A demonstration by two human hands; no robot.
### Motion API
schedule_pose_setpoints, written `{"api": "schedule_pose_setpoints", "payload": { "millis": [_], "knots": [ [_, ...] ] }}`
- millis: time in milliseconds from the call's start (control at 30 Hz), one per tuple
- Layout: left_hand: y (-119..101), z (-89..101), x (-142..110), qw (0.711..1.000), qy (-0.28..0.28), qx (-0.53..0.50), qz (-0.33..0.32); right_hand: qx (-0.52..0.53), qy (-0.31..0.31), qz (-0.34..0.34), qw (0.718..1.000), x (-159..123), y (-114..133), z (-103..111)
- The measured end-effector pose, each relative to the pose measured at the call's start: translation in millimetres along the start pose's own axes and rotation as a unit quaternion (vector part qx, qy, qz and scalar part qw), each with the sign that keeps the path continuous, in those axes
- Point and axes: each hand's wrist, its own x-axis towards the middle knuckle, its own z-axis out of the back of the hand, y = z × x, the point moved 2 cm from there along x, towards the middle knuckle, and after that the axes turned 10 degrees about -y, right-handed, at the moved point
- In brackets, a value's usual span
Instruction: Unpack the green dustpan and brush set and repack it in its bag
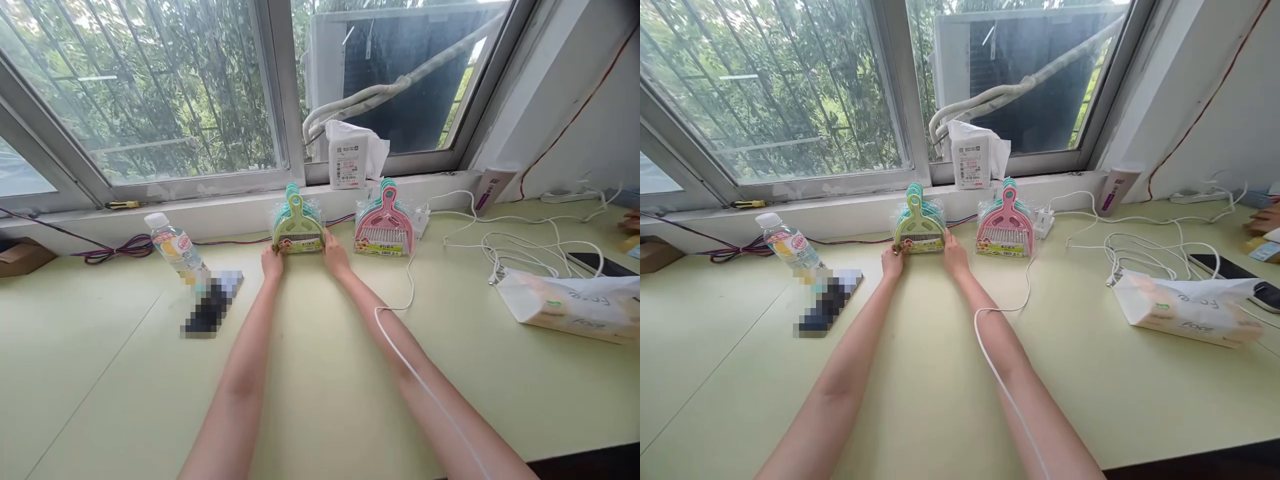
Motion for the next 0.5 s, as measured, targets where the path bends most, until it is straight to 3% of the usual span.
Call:
{"api": "schedule_pose_setpoints", "payload": {
  "millis": [200, 500],
  "knots": [
    [0, 2.8, 6, 0.993, -0.055, -0.085, 0.052, -0.036, -0.010, 0.007, 0.999, 10, 3, -5],
    [5, -9.1, 21, 0.989, -0.064, -0.113, 0.064, -0.088, -0.007, 0.005, 0.996, 23, 4, -8]
  ]
}}
